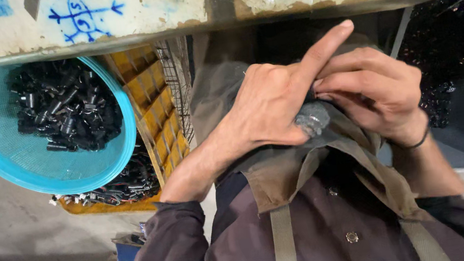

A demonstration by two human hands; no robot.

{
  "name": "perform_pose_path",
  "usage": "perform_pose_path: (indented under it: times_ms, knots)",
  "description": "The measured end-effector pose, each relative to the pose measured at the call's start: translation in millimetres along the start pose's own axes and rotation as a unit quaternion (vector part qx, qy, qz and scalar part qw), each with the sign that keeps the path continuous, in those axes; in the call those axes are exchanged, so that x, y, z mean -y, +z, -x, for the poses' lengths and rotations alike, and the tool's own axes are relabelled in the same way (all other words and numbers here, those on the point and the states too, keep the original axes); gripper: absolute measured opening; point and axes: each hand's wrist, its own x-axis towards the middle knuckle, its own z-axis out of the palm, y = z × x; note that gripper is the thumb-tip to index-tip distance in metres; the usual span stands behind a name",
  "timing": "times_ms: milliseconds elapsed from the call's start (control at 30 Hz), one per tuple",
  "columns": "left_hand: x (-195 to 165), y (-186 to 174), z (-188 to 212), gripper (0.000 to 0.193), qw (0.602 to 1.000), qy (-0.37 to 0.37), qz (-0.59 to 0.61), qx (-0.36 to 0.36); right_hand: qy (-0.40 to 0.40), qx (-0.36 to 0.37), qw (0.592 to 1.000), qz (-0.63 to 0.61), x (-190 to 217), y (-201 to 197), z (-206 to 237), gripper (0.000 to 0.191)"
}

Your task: The person picks small black cylindrical components from bins and the worktable, rubs each component with a gray abrasive pad held against their apron, and places the parts into the bins beside the table. They repeatedly reach into the bins to grab handfuls of parts and work through them one at a time.

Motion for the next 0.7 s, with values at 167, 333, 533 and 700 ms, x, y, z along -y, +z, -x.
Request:
perform_pose_path:
  times_ms: [167, 333, 533, 700]
  knots:
    - [1, -16, -2, 0.13, 0.994, -0.029, -0.031, 0.097, -0.061, 0.075, 0.995, -0.003, -27, 1, 10, 0.034]
    - [-8, -70, 62, 0.086, 0.984, -0.168, -0.061, -0.023, -0.1, -0.112, 0.988, -0.047, -57, 2, 40, 0.019]
    - [4, -93, 149, 0.089, 0.716, -0.461, -0.523, -0.007, 0.332, -0.536, 0.769, -0.109, -167, -38, 124, 0.026]
    - [14, -80, 83, 0.071, 0.886, -0.279, -0.345, -0.138, 0.719, -0.037, 0.689, 0.082, -217, -34, 137, 0.03]
